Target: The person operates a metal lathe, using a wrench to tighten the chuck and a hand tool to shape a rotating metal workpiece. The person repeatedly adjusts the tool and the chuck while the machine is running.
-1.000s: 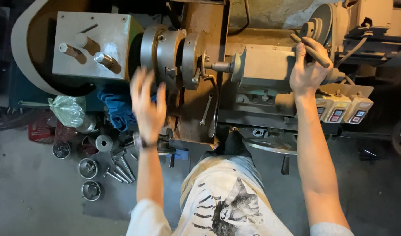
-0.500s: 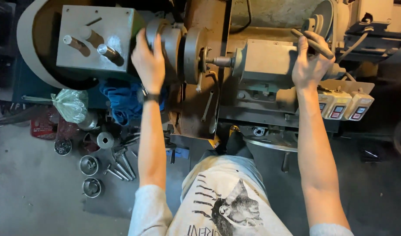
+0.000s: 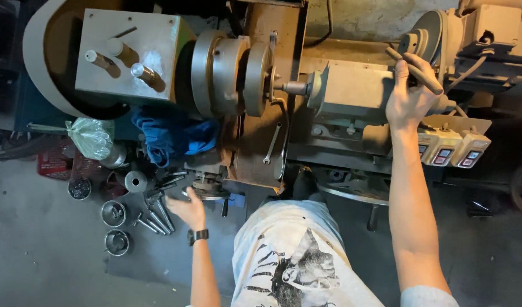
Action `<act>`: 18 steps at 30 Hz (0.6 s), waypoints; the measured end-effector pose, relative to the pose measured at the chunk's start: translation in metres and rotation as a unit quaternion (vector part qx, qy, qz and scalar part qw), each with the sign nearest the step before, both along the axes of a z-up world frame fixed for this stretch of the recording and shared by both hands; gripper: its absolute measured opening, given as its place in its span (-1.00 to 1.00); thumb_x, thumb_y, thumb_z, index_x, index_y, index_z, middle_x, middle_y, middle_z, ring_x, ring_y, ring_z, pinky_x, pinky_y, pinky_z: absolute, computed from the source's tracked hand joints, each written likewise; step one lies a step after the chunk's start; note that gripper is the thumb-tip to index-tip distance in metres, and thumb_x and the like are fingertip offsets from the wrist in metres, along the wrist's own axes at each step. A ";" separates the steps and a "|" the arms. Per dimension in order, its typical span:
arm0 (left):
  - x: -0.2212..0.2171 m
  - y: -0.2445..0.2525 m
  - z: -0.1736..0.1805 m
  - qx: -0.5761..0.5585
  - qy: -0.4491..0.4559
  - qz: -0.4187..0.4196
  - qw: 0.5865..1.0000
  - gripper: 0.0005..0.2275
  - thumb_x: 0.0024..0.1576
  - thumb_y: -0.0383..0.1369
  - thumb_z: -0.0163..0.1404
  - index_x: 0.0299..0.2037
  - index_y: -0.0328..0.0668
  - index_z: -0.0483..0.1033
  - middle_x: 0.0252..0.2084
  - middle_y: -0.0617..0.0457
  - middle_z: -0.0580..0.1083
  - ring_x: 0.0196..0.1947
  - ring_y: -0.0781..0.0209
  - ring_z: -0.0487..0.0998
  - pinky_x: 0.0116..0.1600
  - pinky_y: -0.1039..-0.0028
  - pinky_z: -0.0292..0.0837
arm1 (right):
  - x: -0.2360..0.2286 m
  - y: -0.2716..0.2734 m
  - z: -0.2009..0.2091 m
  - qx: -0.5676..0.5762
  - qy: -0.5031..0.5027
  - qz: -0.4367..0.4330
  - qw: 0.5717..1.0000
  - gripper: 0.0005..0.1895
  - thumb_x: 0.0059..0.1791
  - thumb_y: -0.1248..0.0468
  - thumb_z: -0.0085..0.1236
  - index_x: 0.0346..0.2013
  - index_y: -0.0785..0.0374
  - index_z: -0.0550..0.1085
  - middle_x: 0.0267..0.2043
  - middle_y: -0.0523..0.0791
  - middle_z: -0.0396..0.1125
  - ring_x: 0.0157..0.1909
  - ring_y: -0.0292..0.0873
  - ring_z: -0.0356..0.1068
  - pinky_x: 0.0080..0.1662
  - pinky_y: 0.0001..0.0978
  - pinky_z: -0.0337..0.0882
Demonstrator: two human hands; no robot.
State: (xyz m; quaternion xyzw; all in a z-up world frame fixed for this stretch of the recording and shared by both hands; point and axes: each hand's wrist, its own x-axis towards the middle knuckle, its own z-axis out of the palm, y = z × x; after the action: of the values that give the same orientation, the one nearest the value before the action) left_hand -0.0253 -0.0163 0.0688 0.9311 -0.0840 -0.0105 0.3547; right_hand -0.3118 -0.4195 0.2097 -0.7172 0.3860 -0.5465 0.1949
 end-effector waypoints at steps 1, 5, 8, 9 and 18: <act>0.008 0.021 -0.020 0.062 0.106 0.043 0.992 -0.29 0.10 -0.07 -0.16 0.22 -0.57 -0.19 0.23 -0.46 0.01 0.23 -0.33 0.02 0.23 0.09 -0.03 | 0.001 0.000 0.000 0.001 -0.011 0.003 1.000 -0.86 0.05 0.40 0.02 -0.21 0.50 0.43 -0.26 0.11 0.36 -0.22 0.00 0.39 -0.18 -0.27 0.43; 0.008 0.012 -0.024 0.037 0.247 0.049 0.967 -0.33 0.04 0.05 -0.25 0.20 -0.38 0.03 0.17 -0.31 0.20 0.17 -0.24 0.19 0.19 0.17 0.08 | 0.000 0.002 -0.002 0.003 -0.004 -0.003 1.000 -0.88 0.06 0.42 0.02 -0.20 0.49 0.43 -0.25 0.10 0.36 -0.22 0.00 0.39 -0.17 -0.27 0.44; 0.010 0.010 -0.048 0.057 0.279 0.082 0.955 -0.31 0.00 0.06 -0.20 0.13 -0.46 0.02 0.07 -0.44 0.25 0.02 -0.36 0.30 0.01 0.10 0.23 | -0.001 0.001 -0.002 0.011 -0.013 0.006 1.000 -0.88 0.06 0.42 0.01 -0.19 0.49 0.42 -0.24 0.10 0.35 -0.22 -0.01 0.38 -0.17 -0.28 0.43; 0.012 0.013 -0.059 0.044 0.259 0.079 0.962 -0.42 -0.01 -0.09 -0.20 0.07 -0.47 0.05 0.01 -0.46 0.28 -0.04 -0.39 0.32 -0.03 0.07 0.23 | -0.001 0.001 -0.002 0.016 -0.012 0.004 1.000 -0.86 0.06 0.39 0.01 -0.19 0.48 0.42 -0.25 0.10 0.35 -0.23 -0.01 0.39 -0.18 -0.29 0.44; 0.017 0.008 -0.047 0.032 0.272 0.090 0.957 -0.52 -0.03 -0.27 -0.22 0.02 -0.52 0.07 -0.02 -0.48 0.30 -0.08 -0.37 0.34 -0.03 0.13 0.22 | -0.002 0.000 -0.002 0.014 -0.006 0.002 1.000 -0.85 0.07 0.37 0.00 -0.20 0.47 0.42 -0.26 0.08 0.35 -0.23 -0.02 0.38 -0.18 -0.27 0.42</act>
State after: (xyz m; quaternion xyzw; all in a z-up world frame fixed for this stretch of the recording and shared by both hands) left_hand -0.0078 -0.0079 0.0218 0.9077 0.1004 -0.2341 0.3334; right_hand -0.3135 -0.4194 0.2081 -0.7119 0.3909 -0.5449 0.2085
